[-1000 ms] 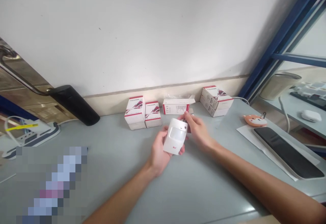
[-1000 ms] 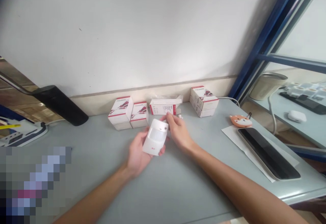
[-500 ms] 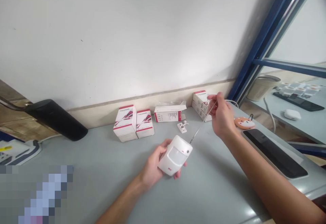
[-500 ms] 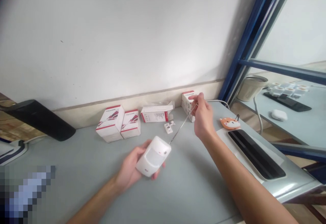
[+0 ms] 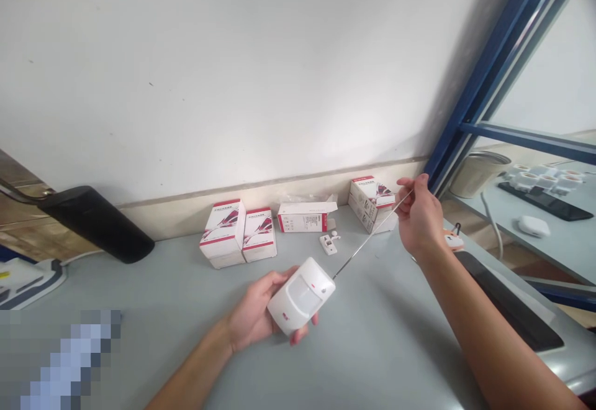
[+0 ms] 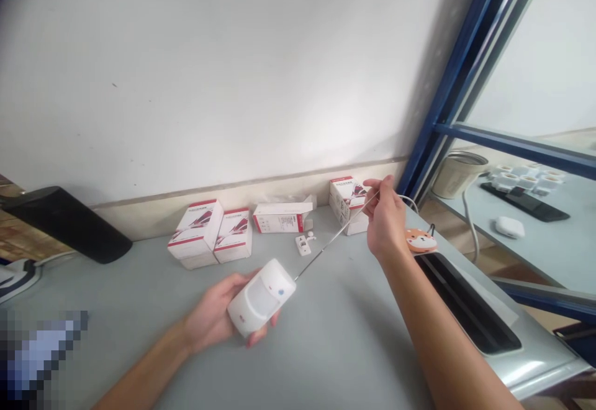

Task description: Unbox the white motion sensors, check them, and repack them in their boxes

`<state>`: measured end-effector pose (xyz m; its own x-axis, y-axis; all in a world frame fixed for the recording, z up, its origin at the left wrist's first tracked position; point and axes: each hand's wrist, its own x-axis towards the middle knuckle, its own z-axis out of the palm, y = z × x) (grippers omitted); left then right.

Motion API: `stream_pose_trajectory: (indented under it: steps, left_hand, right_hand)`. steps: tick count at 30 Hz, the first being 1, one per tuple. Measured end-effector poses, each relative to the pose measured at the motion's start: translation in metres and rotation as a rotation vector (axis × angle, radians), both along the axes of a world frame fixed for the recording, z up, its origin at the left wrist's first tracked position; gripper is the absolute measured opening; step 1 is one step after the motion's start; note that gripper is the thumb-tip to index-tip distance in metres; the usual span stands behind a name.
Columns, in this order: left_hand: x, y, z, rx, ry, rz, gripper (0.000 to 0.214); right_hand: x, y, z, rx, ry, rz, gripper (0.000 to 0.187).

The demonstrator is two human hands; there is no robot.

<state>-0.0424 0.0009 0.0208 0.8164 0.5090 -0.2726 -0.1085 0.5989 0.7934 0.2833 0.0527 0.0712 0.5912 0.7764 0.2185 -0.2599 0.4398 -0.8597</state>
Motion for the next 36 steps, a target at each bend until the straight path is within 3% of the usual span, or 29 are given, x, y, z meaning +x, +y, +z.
stream_pose_trajectory:
  steps: [5,16,24,36]
  left_hand:
    - [0.001,-0.003,0.001,-0.003,-0.083,0.046,0.043]
    - [-0.003,-0.004,0.0,0.017,-0.09,0.038,0.043]
    - [-0.005,-0.004,-0.005,-0.005,-0.076,0.069,0.044]
    - [-0.003,-0.005,-0.001,0.017,-0.098,0.066,0.046]
  right_hand:
    - [0.003,0.001,-0.001,-0.001,-0.039,-0.019,0.061]
    - [0.006,0.0,0.003,-0.021,0.08,0.128,0.056]
    - [0.012,-0.005,0.008,0.038,0.217,0.294,0.029]
    - [0.016,0.0,0.003,0.043,0.233,0.349,0.045]
